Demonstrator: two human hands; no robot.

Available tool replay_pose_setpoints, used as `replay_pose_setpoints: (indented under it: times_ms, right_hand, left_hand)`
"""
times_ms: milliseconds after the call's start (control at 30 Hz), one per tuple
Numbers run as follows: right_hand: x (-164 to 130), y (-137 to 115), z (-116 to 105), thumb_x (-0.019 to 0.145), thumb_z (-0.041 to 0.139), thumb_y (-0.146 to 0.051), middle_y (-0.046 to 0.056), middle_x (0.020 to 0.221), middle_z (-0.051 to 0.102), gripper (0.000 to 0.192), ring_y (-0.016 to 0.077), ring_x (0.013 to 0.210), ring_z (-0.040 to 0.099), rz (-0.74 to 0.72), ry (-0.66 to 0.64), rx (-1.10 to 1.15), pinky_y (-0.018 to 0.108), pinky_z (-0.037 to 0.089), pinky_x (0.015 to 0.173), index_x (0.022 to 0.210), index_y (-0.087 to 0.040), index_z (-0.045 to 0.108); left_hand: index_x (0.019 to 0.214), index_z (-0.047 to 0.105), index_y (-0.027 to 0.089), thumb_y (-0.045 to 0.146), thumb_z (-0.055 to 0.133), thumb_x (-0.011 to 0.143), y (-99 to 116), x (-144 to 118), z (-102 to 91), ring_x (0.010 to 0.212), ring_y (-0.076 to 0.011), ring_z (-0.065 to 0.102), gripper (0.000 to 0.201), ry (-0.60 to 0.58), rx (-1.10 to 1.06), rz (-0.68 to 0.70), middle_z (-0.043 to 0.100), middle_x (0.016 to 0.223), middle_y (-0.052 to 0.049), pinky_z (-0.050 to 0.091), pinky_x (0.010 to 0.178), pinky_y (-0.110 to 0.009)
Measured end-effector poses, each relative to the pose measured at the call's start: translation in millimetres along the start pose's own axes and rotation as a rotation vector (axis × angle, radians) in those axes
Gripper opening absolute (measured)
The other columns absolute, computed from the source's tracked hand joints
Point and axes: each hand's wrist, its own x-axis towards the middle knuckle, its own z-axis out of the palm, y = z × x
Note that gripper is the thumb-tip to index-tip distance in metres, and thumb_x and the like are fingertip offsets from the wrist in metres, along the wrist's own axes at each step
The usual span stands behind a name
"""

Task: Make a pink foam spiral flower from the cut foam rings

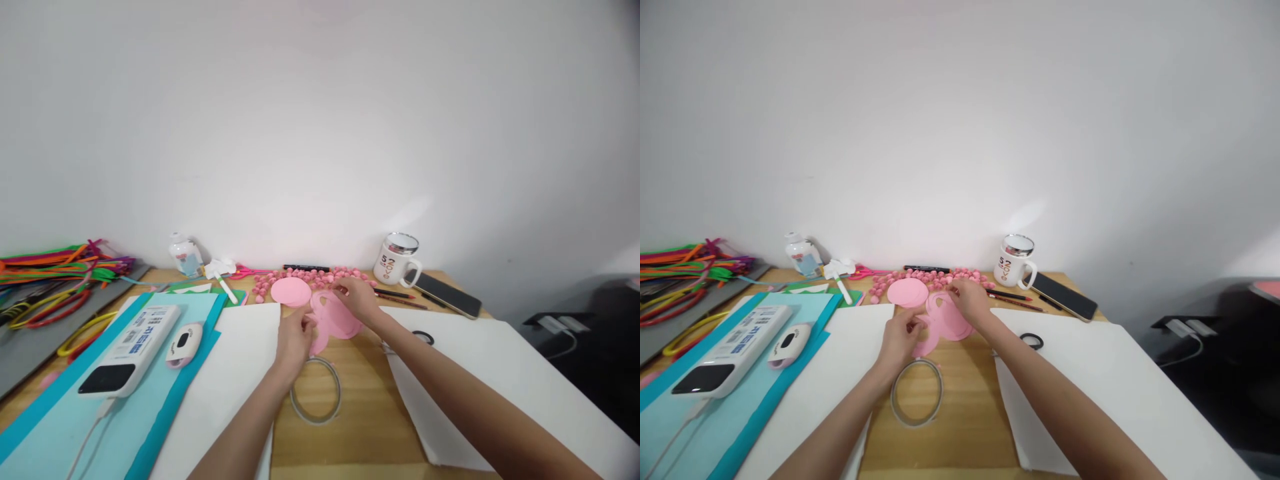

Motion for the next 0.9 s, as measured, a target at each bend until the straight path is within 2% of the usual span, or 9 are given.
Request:
replay_pose_setpoints:
  times_ms: [233, 400, 500, 767, 900]
  right_hand:
    - [-14, 7, -7, 0.076, 0.05, -0.019, 0.006, 0.085, 0.064, 0.015, 0.0155, 0.075, 0.056, 0.032, -0.06, -0.03, 0.022, 0.035, 0.061, 0.081, -0.018, 0.064]
    - [-27, 10, -11, 0.072, 0.058, -0.033, 0.008, 0.09, 0.062, 0.025, 0.0178, 0.078, 0.056, 0.041, -0.164, -0.03, 0.024, 0.037, 0.065, 0.091, -0.017, 0.064]
    - [-34, 9, -14, 0.067, 0.064, -0.03, 0.008, 0.088, 0.062, 0.031, 0.0195, 0.081, 0.055, 0.02, -0.223, -0.002, 0.026, 0.037, 0.069, 0.095, -0.016, 0.063]
    - [-52, 3, -20, 0.065, 0.064, -0.025, 0.009, 0.094, 0.058, 0.041, 0.0203, 0.085, 0.054, 0.087, -0.208, 0.081, 0.029, 0.039, 0.074, 0.105, -0.017, 0.058]
    - [-57, 9, -14, 0.066, 0.06, -0.02, 0.008, 0.091, 0.058, 0.036, 0.0177, 0.079, 0.056, 0.141, -0.166, 0.187, 0.028, 0.041, 0.071, 0.102, -0.016, 0.059]
  left_hand:
    - [0.089, 0.066, 0.016, 0.015, 0.047, 0.071, -1, 1, -1.0, 0.065, -0.0162, 0.061, 0.026, -0.018, 0.114, 0.002, 0.068, 0.071, -0.004, 0.044, 0.062, -0.026]
    - [0.09, 0.066, 0.015, 0.007, 0.05, 0.063, -3, 3, -0.9, 0.063, -0.0145, 0.059, 0.032, -0.032, 0.098, 0.006, 0.065, 0.07, -0.002, 0.044, 0.061, -0.025]
    - [0.09, 0.065, 0.013, 0.008, 0.054, 0.06, -5, 3, 0.2, 0.061, -0.0141, 0.057, 0.032, -0.04, 0.077, -0.005, 0.063, 0.067, -0.001, 0.044, 0.06, -0.025]
    - [0.093, 0.064, 0.011, 0.01, 0.052, 0.063, -6, 4, -0.3, 0.063, -0.0161, 0.058, 0.032, -0.015, 0.093, 0.012, 0.064, 0.071, -0.004, 0.045, 0.061, -0.028]
    - [0.095, 0.063, 0.014, 0.008, 0.05, 0.064, -8, 4, -2.1, 0.074, -0.018, 0.058, 0.034, 0.019, 0.143, 0.044, 0.064, 0.083, -0.006, 0.045, 0.067, -0.029]
